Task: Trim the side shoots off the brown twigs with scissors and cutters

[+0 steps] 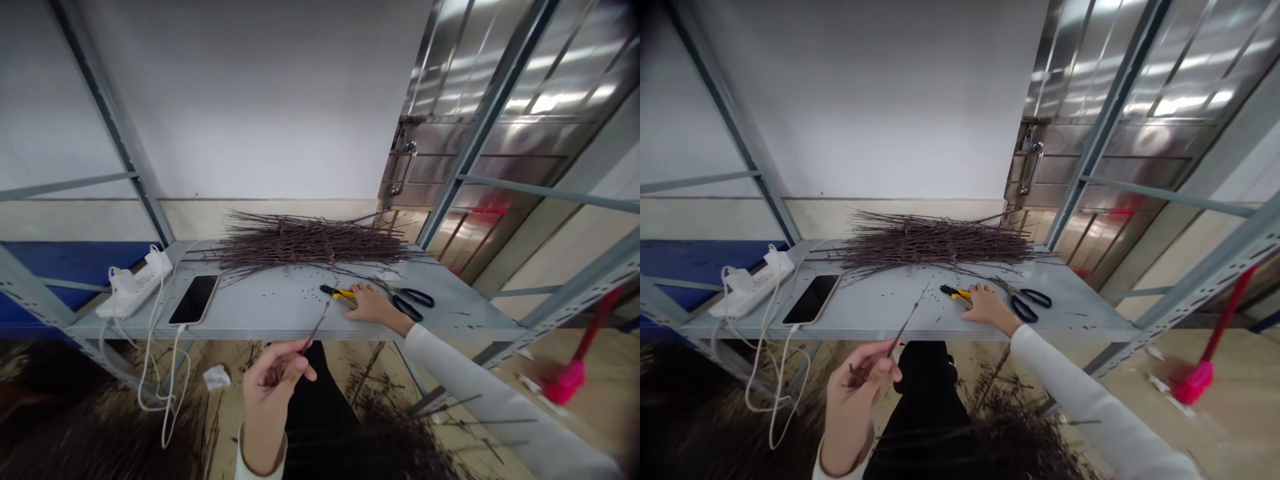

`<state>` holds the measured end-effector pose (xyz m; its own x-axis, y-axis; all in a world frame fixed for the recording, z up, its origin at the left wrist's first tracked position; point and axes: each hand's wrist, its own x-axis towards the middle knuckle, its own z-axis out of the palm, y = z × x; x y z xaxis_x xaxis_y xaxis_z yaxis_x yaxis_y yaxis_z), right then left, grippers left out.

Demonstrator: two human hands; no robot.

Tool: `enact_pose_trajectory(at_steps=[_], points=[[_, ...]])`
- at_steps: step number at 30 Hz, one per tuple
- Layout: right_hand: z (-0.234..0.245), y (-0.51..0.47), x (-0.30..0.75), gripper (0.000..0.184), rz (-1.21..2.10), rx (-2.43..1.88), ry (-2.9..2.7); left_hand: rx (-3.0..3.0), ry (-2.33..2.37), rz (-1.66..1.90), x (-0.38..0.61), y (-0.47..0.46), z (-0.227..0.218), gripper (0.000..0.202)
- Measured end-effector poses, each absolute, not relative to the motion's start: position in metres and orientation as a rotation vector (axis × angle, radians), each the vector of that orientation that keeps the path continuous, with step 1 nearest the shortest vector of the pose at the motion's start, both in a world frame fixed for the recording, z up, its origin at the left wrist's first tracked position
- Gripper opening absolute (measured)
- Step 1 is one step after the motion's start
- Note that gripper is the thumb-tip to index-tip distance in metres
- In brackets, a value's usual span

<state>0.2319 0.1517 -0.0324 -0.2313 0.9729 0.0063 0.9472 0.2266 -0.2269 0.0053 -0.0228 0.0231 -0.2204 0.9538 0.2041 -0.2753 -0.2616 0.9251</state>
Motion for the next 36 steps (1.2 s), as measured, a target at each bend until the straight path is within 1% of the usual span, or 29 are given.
enact_pose_trajectory(at_steps=[4, 7, 9, 13, 15, 21, 25, 33, 36], points=[[-0.025, 0.127, 0.244, 0.038, 0.342, -1.881, -2.242, 1.060, 0.985, 1.660, 0.003, -0.022, 0.021, 0.011], [-0.016, 0.099, 0.255, 0.031, 0.488, -1.749, -2.265, 1.079, 0.987, 1.653, 0.005, -0.020, 0.019, 0.010], [-0.010, 0.078, 0.259, 0.033, 0.652, -1.604, -2.269, 1.091, 0.996, 1.640, 0.008, -0.018, 0.017, 0.010], [0.004, 0.039, 0.258, 0.041, 1.168, -1.195, -2.010, 1.099, 1.013, 1.621, 0.013, -0.016, 0.015, 0.011], [0.011, 0.026, 0.254, 0.043, 1.275, -1.089, -1.939, 1.098, 1.017, 1.615, 0.014, -0.016, 0.015, 0.011], [0.026, 0.015, 0.248, 0.043, 1.351, -1.068, -1.944, 1.097, 1.029, 1.610, 0.015, -0.017, 0.017, 0.014], [0.030, 0.013, 0.248, 0.044, 1.296, -1.069, -1.994, 1.090, 1.032, 1.600, 0.017, -0.018, 0.018, 0.014], [0.030, 0.011, 0.245, 0.047, 1.375, -1.081, -1.961, 1.106, 0.999, 1.590, 0.016, -0.019, 0.018, 0.012], [0.037, 0.010, 0.242, 0.044, 1.341, -1.086, -2.000, 1.113, 0.965, 1.531, 0.018, -0.019, 0.020, 0.010]])
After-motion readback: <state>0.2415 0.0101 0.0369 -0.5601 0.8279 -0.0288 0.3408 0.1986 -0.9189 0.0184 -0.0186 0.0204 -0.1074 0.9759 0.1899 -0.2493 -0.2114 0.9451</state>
